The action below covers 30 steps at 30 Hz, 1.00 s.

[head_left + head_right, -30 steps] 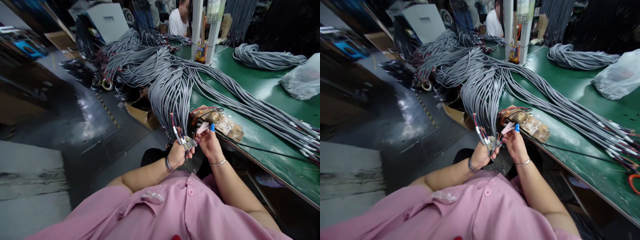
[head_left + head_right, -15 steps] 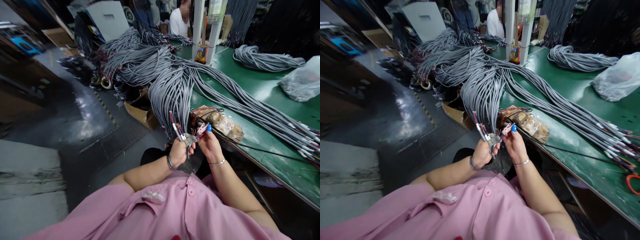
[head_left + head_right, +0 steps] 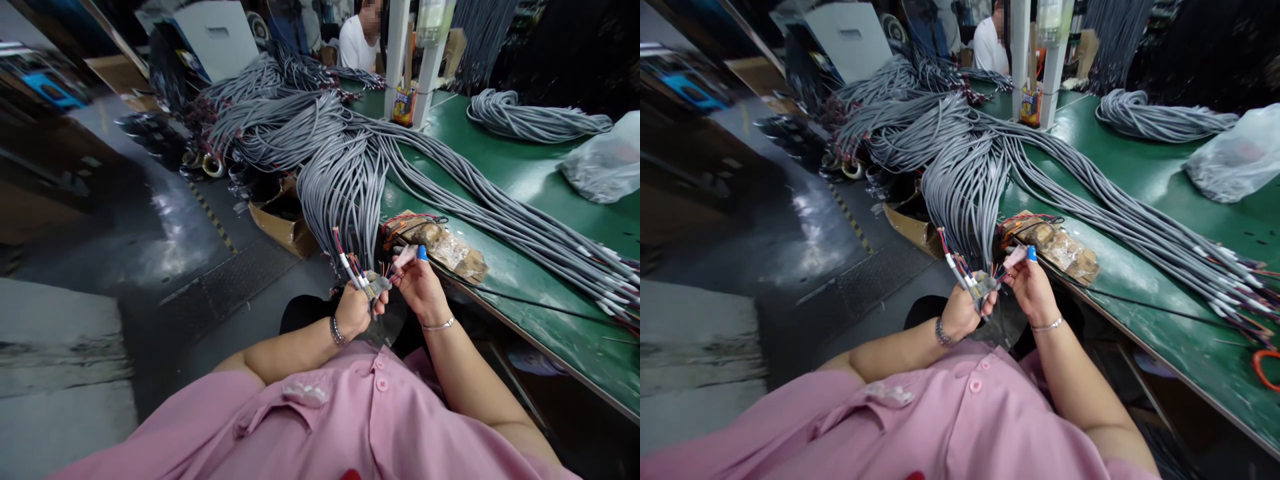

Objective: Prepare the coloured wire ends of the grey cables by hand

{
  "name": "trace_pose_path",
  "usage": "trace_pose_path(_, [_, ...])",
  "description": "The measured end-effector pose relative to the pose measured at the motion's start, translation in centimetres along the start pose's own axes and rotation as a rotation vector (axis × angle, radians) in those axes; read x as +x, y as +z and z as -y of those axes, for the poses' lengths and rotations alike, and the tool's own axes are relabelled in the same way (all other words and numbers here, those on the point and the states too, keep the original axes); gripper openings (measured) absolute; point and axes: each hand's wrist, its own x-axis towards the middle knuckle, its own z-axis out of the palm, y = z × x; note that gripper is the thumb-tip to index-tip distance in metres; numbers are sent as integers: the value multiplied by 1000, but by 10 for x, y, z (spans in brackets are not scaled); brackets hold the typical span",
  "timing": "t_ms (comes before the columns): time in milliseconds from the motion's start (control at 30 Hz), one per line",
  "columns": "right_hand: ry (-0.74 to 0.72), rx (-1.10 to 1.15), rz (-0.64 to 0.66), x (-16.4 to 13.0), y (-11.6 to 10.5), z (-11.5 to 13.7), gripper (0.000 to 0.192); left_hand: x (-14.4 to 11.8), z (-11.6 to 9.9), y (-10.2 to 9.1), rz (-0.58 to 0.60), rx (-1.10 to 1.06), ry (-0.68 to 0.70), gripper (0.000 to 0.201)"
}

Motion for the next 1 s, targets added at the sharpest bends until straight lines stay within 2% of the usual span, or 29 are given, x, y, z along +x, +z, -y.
trace_pose_path(100, [-64, -40, -25, 0, 0, 0, 27, -1, -1, 0, -15, -25, 1, 24])
trace_pose_path(333, [-193, -95, -86, 4, -4, -11, 37, 4, -2, 6, -37, -32, -16, 25])
trace_pose_path(533, [-68, -67, -24, 11, -6, -12, 46, 8, -1, 11, -51, -40, -46, 27])
trace_pose_path(800, [-129, 12, -70, 16, -2, -15, 36, 11, 4, 8, -48, -25, -38, 25])
trace_pose_path(900, [-100, 29, -79, 12, -1, -14, 39, 10, 4, 7, -42, 8, -32, 27])
trace_pose_path(1000, [-47, 1, -26, 5, -4, -9, 46, 6, 4, 4, -29, 45, -17, 31])
